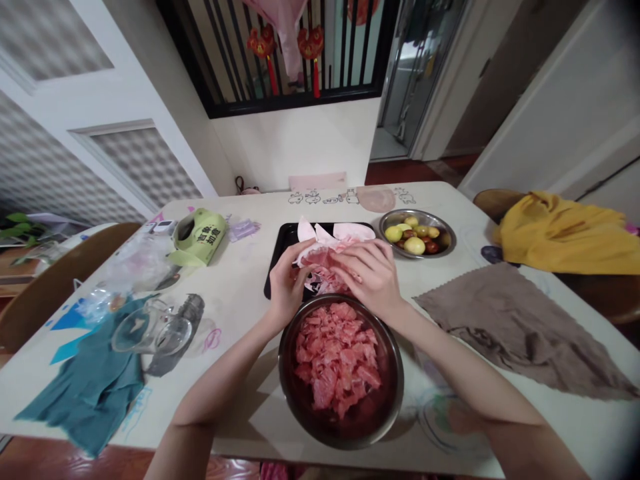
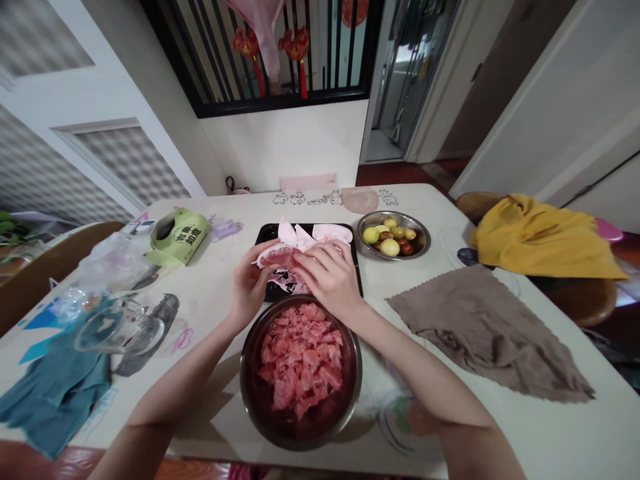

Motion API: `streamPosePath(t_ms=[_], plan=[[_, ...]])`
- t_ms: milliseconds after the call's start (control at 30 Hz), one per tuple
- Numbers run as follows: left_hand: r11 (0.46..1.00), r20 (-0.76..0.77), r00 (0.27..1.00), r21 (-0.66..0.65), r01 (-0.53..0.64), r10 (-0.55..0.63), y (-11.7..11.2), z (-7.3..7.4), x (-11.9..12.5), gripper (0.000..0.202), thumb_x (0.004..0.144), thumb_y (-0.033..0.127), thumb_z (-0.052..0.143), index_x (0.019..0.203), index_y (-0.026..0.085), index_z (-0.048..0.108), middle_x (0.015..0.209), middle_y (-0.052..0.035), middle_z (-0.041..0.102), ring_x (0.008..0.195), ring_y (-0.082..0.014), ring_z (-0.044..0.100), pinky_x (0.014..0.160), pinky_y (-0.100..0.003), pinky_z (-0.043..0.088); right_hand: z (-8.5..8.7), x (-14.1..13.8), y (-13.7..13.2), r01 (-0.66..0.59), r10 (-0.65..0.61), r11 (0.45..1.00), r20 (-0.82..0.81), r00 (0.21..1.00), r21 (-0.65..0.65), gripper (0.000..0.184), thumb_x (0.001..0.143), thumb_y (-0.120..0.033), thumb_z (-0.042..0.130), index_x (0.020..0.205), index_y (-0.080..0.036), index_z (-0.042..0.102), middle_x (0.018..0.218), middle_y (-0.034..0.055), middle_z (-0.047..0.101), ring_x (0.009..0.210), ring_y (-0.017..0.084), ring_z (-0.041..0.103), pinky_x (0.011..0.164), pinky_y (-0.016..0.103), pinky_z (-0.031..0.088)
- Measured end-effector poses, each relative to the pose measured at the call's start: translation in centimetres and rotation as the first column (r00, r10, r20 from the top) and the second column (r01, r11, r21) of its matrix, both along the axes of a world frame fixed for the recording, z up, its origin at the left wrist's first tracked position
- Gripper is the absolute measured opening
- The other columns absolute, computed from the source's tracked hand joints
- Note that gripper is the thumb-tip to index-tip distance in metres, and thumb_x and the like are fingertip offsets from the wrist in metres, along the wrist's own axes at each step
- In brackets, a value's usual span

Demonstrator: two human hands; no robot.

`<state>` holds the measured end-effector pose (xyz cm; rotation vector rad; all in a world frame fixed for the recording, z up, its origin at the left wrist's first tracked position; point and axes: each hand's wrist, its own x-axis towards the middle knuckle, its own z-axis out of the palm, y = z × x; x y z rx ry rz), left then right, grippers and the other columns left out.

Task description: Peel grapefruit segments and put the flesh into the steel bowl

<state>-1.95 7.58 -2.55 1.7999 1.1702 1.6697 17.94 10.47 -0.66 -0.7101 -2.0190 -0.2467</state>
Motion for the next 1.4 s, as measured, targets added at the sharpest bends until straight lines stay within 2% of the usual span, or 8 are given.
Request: streamPosePath(t_ms=[100, 233, 600, 800, 933, 1067, 1267, 1400], plan=[[0.999, 0.059, 0.997, -0.005, 0.041, -0.04, -0.1, 0.0, 0.3, 0.035, 0.094, 0.023, 0.066, 0.129, 0.024, 0.066, 0.129, -0.0107, 0.068, 0.119, -0.0241, 0.066, 0.1, -0.039, 0.058, -0.2, -0.3, -0.5, -0.022, 0.022, 0.997, 0.002, 1.0, 0.076, 0.018, 0.094, -0.023, 0.068, 0.111, -0.024, 0.069, 0.101, 0.0007, 0.079, 0.1, 0.02, 0.068, 0.098, 0.042, 0.042], [0.997, 0.054, 0.995, -0.003, 0.08, -0.079, -0.4, 0.2, 0.7, 0.033, 0.094, 0.023, 0.067, 0.127, 0.024, 0.067, 0.129, -0.0097, 0.069, 0.121, -0.0233, 0.065, 0.109, -0.041, 0.052, -0.2, -0.3, -0.8, -0.033, 0.035, 0.996, -0.022, 0.999, 0.085, 0.01, 0.095, -0.021, 0.066, 0.101, -0.027, 0.071, 0.097, -0.0024, 0.079, 0.098, 0.018, 0.069, 0.097, 0.042, 0.041], [0.996, 0.027, 0.995, 0.006, 0.092, -0.092, -0.5, 0.2, 0.6, 0.035, 0.093, 0.024, 0.069, 0.128, 0.025, 0.067, 0.129, -0.0102, 0.069, 0.12, -0.0241, 0.065, 0.105, -0.041, 0.055, -0.4, -0.5, -0.5, 0.033, -0.044, 0.97, 0.042, 0.998, 0.243, 0.007, 0.095, -0.018, 0.062, 0.095, -0.024, 0.065, 0.094, -0.0011, 0.078, 0.092, 0.016, 0.07, 0.093, 0.037, 0.041], [0.983, 0.009, 0.984, -0.05, 0.179, -0.179, -0.7, 0.3, 1.2, 0.035, 0.094, 0.026, 0.069, 0.129, 0.024, 0.067, 0.129, -0.0114, 0.069, 0.123, -0.0242, 0.064, 0.1, -0.036, 0.057, 0.2, 0.1, 0.3, 0.126, -0.114, 0.985, -0.1, 0.988, 0.114, 0.006, 0.093, -0.017, 0.064, 0.092, -0.022, 0.061, 0.089, 0.0011, 0.076, 0.086, 0.018, 0.069, 0.09, 0.038, 0.042], [0.982, 0.072, 0.982, -0.059, 0.18, -0.175, -0.7, 0.1, 1.2, 0.037, 0.094, 0.028, 0.069, 0.13, 0.023, 0.065, 0.13, -0.0117, 0.068, 0.121, -0.0232, 0.066, 0.095, -0.033, 0.059, 0.4, 0.0, -0.2, 0.015, -0.012, 0.999, -0.085, 0.996, 0.042, 0.008, 0.093, -0.019, 0.062, 0.1, -0.022, 0.064, 0.093, 0.0012, 0.077, 0.09, 0.018, 0.07, 0.093, 0.04, 0.042], [0.984, 0.087, 0.981, -0.024, 0.176, -0.173, -0.6, 0.3, 1.0, 0.035, 0.095, 0.026, 0.068, 0.13, 0.024, 0.065, 0.131, -0.0098, 0.068, 0.122, -0.0209, 0.065, 0.099, -0.031, 0.058, 0.4, -0.1, -0.4, -0.049, 0.047, 0.992, 0.022, 0.999, 0.115, 0.032, 0.091, -0.029, 0.071, 0.121, -0.022, 0.065, 0.113, 0.0045, 0.078, 0.106, 0.023, 0.07, 0.098, 0.043, 0.043], [0.961, 0.119, 0.962, -0.097, 0.258, -0.246, -1.2, 0.3, 1.2, 0.044, 0.099, 0.028, 0.062, 0.143, 0.024, 0.057, 0.144, -0.0121, 0.061, 0.134, -0.0242, 0.059, 0.113, -0.038, 0.05, -0.1, 0.3, 0.0, -0.087, 0.1, 0.976, -0.055, 0.993, 0.2, 0.028, 0.09, -0.013, 0.069, 0.117, -0.023, 0.07, 0.107, 0.0026, 0.08, 0.101, 0.019, 0.074, 0.088, 0.036, 0.053], [0.966, 0.156, 0.961, -0.086, 0.244, -0.229, -1.7, 0.1, 1.8, 0.048, 0.096, 0.028, 0.067, 0.142, 0.026, 0.057, 0.147, -0.0114, 0.059, 0.134, -0.0245, 0.059, 0.107, -0.037, 0.055, -0.5, 0.1, -0.3, -0.07, 0.081, 0.963, -0.033, 0.996, 0.262, 0.024, 0.092, -0.015, 0.067, 0.116, -0.019, 0.071, 0.105, 0.0055, 0.081, 0.096, 0.018, 0.077, 0.08, 0.033, 0.056]])
